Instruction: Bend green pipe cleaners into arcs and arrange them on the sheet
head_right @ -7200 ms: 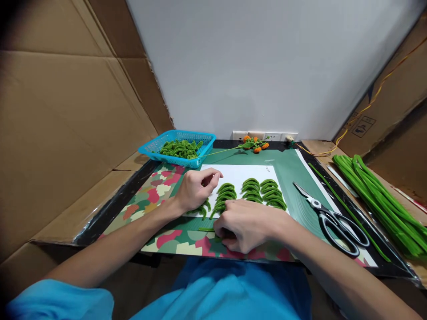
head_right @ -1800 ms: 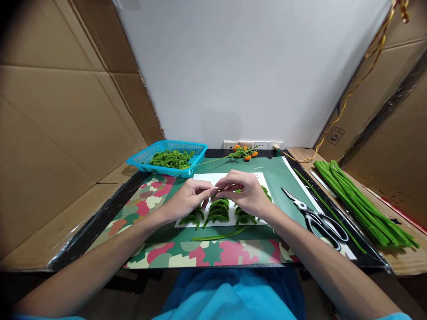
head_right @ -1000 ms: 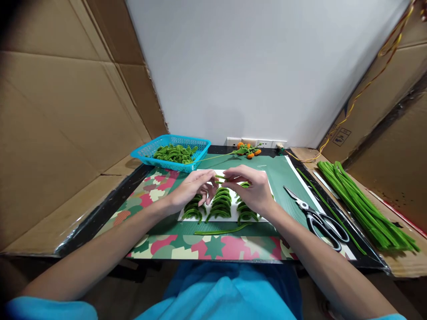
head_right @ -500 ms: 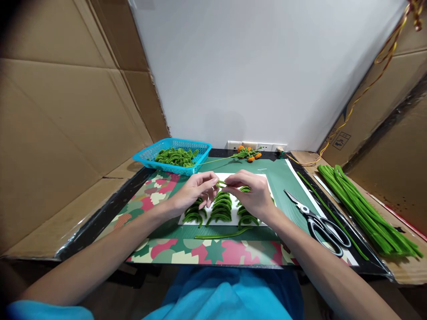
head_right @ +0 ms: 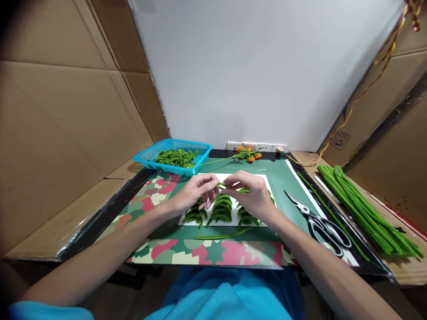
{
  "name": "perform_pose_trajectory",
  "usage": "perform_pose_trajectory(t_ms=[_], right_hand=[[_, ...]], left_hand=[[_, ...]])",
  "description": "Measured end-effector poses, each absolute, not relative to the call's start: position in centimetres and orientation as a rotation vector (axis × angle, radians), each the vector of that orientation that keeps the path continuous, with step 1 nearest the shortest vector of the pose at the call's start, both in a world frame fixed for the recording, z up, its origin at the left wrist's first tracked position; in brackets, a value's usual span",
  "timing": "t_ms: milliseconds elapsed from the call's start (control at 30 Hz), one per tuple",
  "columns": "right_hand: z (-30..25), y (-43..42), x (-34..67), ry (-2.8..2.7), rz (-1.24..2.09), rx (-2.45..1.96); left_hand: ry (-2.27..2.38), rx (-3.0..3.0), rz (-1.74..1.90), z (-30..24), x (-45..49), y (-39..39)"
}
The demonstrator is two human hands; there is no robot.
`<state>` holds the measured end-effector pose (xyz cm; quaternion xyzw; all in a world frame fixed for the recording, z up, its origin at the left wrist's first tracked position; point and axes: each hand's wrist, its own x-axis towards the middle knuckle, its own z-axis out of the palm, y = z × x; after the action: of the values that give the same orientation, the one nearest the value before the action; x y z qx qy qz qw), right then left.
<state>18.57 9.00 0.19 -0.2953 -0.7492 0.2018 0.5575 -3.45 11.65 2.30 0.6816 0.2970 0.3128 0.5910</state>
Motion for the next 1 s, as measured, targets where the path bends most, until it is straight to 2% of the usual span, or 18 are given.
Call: perform_pose_trajectory(t_ms=[167,400,1000], right_hand=[[0.29,9.07,18.55,-1.794,0.556,-0.696],[0.08,9.30,18.68,-1.860,0.429,-0.709],[-0.11,9.42,18.85,-1.831,0.458,-0.731]], left_hand=[[0.683,1.595,0.733,2.60,-3.58,11.44],[0.679,1.600,0.719,2.68,-3.74,11.27],[0.700,1.669,0.663,2.59,-3.94,11.46]])
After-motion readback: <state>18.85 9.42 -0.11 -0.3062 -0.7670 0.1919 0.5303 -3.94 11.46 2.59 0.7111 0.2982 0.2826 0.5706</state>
